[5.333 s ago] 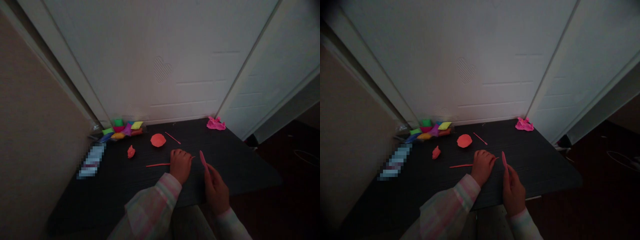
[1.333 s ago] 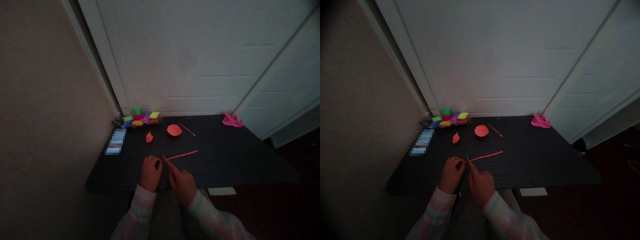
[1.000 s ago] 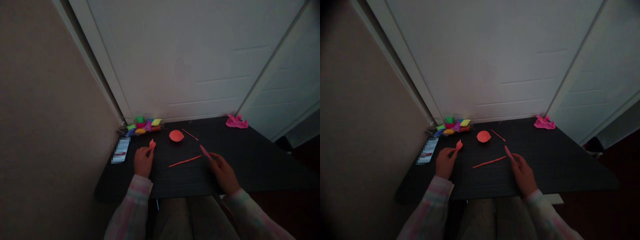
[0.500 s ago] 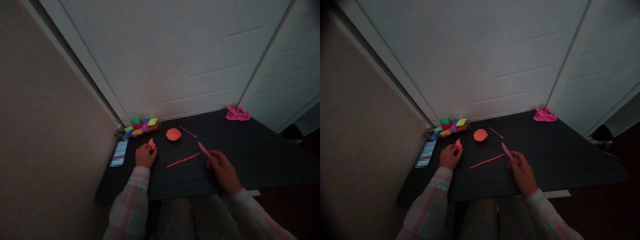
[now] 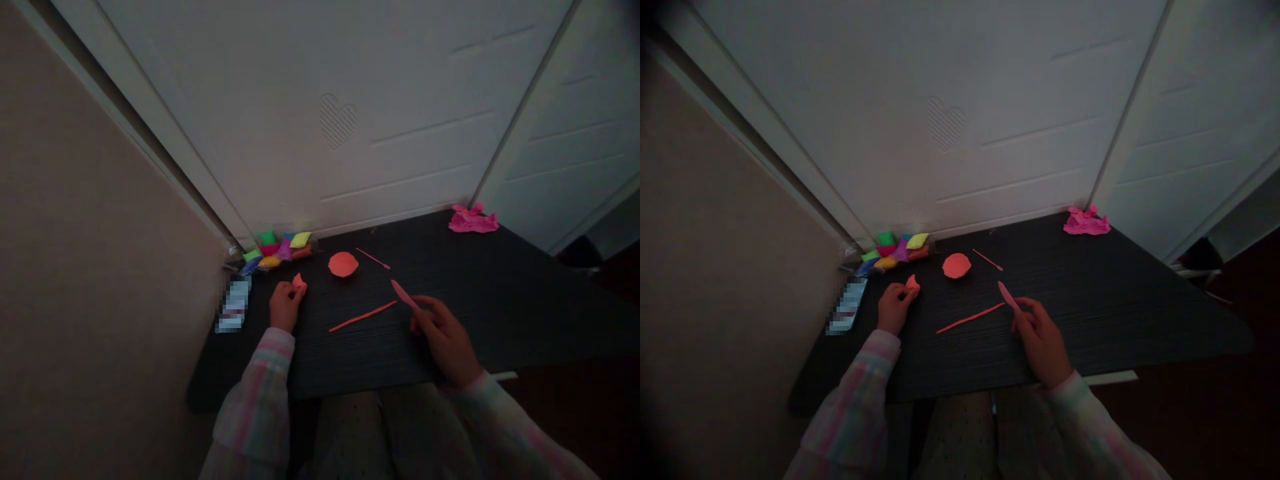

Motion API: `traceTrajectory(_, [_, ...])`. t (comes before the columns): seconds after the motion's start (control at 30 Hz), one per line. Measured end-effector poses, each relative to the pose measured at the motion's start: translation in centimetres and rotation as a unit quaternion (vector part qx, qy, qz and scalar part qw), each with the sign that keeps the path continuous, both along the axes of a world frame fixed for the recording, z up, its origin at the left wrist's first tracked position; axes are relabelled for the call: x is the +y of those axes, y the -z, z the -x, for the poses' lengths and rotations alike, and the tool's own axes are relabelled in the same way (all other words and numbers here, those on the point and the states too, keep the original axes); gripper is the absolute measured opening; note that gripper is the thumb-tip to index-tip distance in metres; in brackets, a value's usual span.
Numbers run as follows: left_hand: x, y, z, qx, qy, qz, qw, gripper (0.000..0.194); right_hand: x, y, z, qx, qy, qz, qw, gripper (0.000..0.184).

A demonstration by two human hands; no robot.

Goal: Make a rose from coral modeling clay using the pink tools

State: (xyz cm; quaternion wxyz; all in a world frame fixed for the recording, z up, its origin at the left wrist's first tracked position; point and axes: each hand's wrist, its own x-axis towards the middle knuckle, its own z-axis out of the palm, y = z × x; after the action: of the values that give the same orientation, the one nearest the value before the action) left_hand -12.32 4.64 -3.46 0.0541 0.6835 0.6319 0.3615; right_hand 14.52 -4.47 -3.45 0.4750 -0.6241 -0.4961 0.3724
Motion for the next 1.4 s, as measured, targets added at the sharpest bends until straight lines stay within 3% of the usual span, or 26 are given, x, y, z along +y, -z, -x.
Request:
traceTrajectory(0.13, [0.2,0.3,0.1,-0.048,-0.065,0.022,0.996,0.029,0.0,0.2,-0.1,-0.005,0.001,-0.009,1.000,0.033])
traceTrajectory(0.2, [0.3,0.5,0.1,-0.022,-0.047,0.031,0.998,0.037,0.0,0.2,-0.1,-0.009,0.003,-0.011,1.000,0.033])
traceTrajectory(0.37, [0.2,0.4,-0.5,0.108,0.011,0.047,0.993,0.033,-0.1,-0.1,0.1,-0.004,0.003,-0.003,1.000,0.032])
traceTrajectory(0.53, [0.3,0.2,-1.0,0.122,0.022,0.058,0.991,0.021,-0.2,-0.3,0.2,-0.003,0.005,0.002,1.000,0.032])
traceTrajectory(0.83, [0.3,0.1,-1.2,0.052,-0.013,0.041,0.998,0.025,-0.1,-0.2,0.2,-0.005,0.007,0.005,1.000,0.031])
traceTrajectory(1.07, [-0.4,-0.7,-0.7,-0.116,-0.067,0.034,0.990,0.037,-0.2,-0.3,0.2,-0.002,0.007,-0.003,1.000,0.031])
traceTrajectory(1.23, [0.1,-0.6,-0.1,-0.300,-0.079,0.035,0.950,0.033,-0.1,-0.3,0.2,-0.001,0.004,-0.011,1.000,0.032])
traceTrajectory(1.33, [0.5,-0.6,0.1,-0.523,-0.024,0.051,0.851,0.024,-0.1,-0.3,0.2,0.002,0.005,-0.012,1.000,0.031])
traceTrajectory(1.4, [0.5,-0.7,0.2,-0.604,0.009,0.072,0.794,0.024,-0.1,-0.2,0.2,0.002,0.007,-0.010,1.000,0.031])
